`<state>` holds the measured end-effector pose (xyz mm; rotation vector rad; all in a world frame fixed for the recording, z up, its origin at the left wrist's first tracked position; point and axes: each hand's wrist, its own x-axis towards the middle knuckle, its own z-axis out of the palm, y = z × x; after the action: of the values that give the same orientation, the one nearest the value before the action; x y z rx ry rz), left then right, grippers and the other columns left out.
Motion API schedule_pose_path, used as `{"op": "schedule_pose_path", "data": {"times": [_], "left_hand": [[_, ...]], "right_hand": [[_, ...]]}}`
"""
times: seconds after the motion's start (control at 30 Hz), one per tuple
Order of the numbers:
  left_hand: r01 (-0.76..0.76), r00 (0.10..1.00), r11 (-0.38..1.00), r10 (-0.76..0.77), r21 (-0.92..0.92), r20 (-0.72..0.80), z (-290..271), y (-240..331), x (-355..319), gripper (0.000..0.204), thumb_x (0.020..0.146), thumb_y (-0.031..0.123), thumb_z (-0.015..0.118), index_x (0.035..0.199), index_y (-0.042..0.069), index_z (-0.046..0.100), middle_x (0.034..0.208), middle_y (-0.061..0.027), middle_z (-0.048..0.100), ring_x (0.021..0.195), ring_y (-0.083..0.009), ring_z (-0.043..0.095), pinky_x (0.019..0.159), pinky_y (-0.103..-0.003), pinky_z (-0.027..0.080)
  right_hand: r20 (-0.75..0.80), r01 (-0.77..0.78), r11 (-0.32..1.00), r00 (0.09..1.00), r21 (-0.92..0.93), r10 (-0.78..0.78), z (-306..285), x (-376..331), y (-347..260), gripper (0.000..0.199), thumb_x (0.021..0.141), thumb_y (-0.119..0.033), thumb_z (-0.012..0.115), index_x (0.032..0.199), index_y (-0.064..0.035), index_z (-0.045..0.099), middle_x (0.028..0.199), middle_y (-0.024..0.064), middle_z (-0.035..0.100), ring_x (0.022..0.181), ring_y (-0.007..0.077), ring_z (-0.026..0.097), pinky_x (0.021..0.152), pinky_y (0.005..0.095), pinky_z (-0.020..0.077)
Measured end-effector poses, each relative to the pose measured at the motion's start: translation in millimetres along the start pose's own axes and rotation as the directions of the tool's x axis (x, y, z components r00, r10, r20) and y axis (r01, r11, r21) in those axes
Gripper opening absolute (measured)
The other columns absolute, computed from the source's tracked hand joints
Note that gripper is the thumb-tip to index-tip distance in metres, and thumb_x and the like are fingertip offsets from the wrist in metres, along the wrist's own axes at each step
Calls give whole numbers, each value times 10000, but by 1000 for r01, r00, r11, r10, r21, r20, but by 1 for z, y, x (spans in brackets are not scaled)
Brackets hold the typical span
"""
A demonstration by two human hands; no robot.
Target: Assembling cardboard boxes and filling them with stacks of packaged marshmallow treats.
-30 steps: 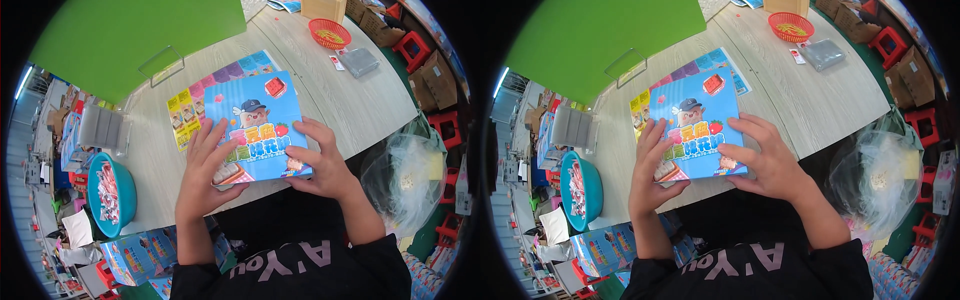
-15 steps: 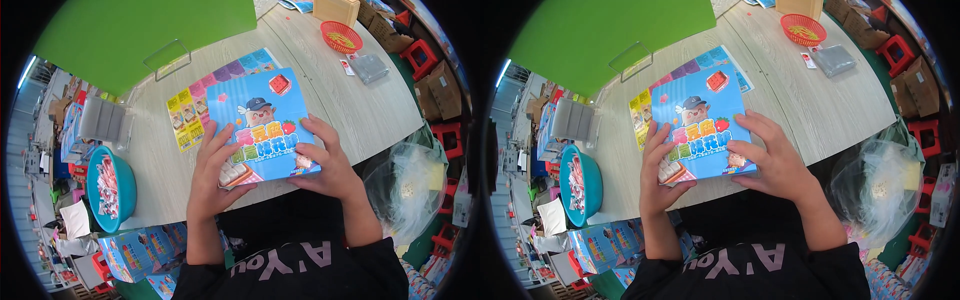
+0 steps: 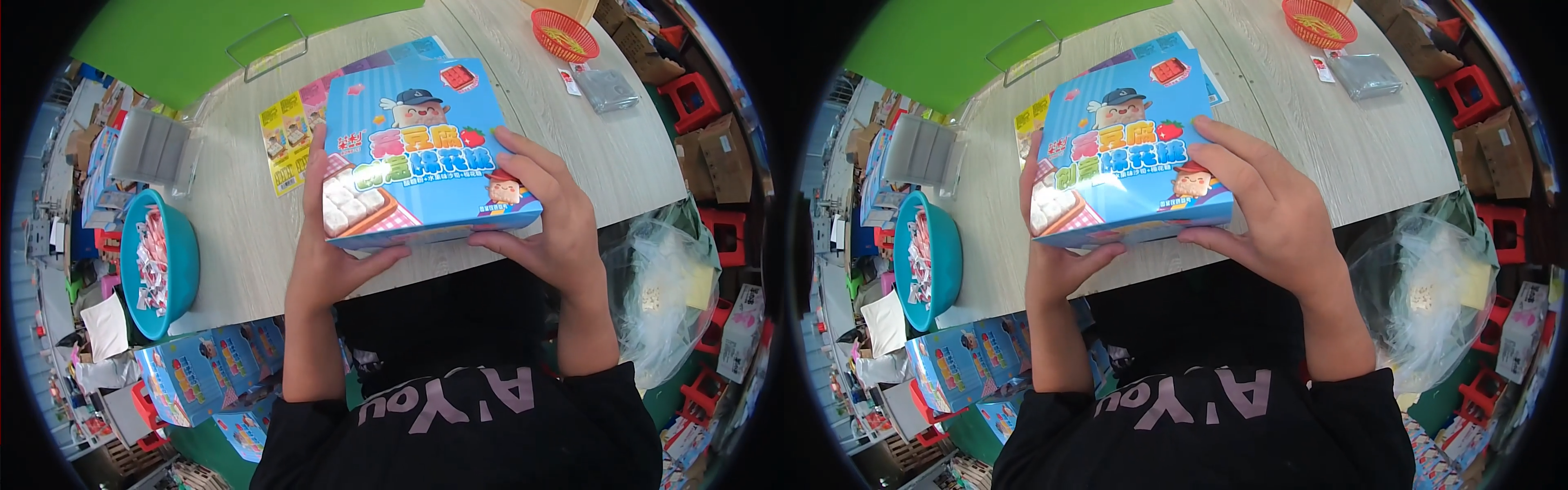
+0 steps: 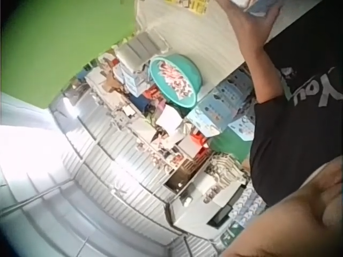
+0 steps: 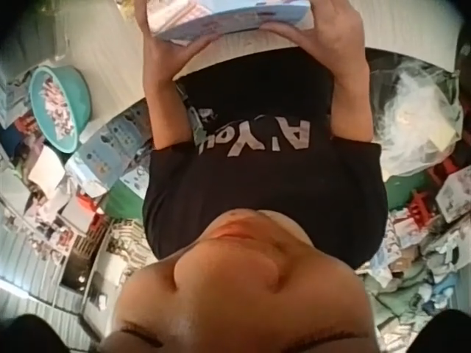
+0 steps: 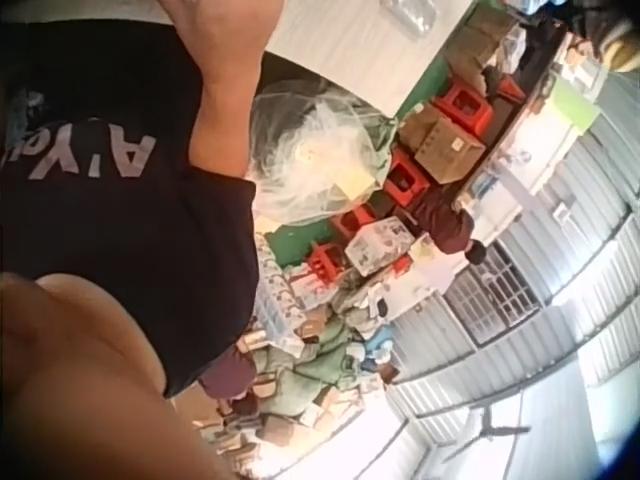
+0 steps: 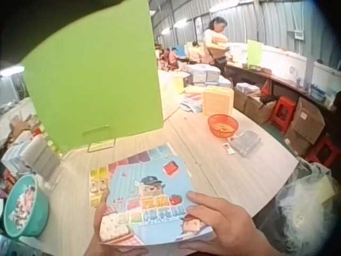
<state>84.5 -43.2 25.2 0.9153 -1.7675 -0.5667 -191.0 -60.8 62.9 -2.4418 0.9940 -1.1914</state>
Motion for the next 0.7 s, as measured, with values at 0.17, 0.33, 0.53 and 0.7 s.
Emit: {"op": "schedule_pose_path", "data": {"times": [0.17, 0.33, 0.53, 0.7], "left_hand": [[279, 952, 942, -297, -188, -75, 4, 21, -3, 1232, 613, 240, 960, 1553, 2, 200, 1566, -227, 340, 1392, -327, 449, 1113, -419, 411], [263, 956, 962, -248, 80, -159, 5, 14, -16, 1036, 689, 339, 915, 1475, -33, 351, 1314, -211, 593, 1209, -359, 595, 1011, -417, 467], [196, 978, 950, -169, 245, -126, -5, 26, -3, 709, 709, 397, 886, 1225, -5, 613, 1232, -197, 644, 1130, -391, 623, 943, -418, 497], [100, 989, 938, -58, 332, -132, -6, 31, 1, 625, 704, 407, 874, 1130, 0, 665, 1109, -166, 703, 1037, -350, 663, 889, -404, 518]], "right_hand": [[-37, -9, 999, 999, 49, 11, 0, 6, -9, 908, 586, -172, 949, 1357, -58, 483, 1406, 249, 538, 1272, 374, 569, 1006, 416, 512], [-29, -57, 998, 998, 21, 58, -5, 8, -16, 925, 644, -189, 931, 1403, -21, 431, 1432, 248, 520, 1264, 347, 584, 987, 400, 533], [-21, -148, 988, 989, 39, 149, -5, 11, -21, 902, 699, -214, 909, 1409, 20, 404, 1476, 229, 486, 1194, 314, 639, 919, 381, 582], [-22, -143, 989, 989, 43, 144, -9, 15, -21, 926, 707, -229, 905, 1427, 18, 377, 1475, 256, 472, 1180, 308, 645, 863, 381, 609]]}}
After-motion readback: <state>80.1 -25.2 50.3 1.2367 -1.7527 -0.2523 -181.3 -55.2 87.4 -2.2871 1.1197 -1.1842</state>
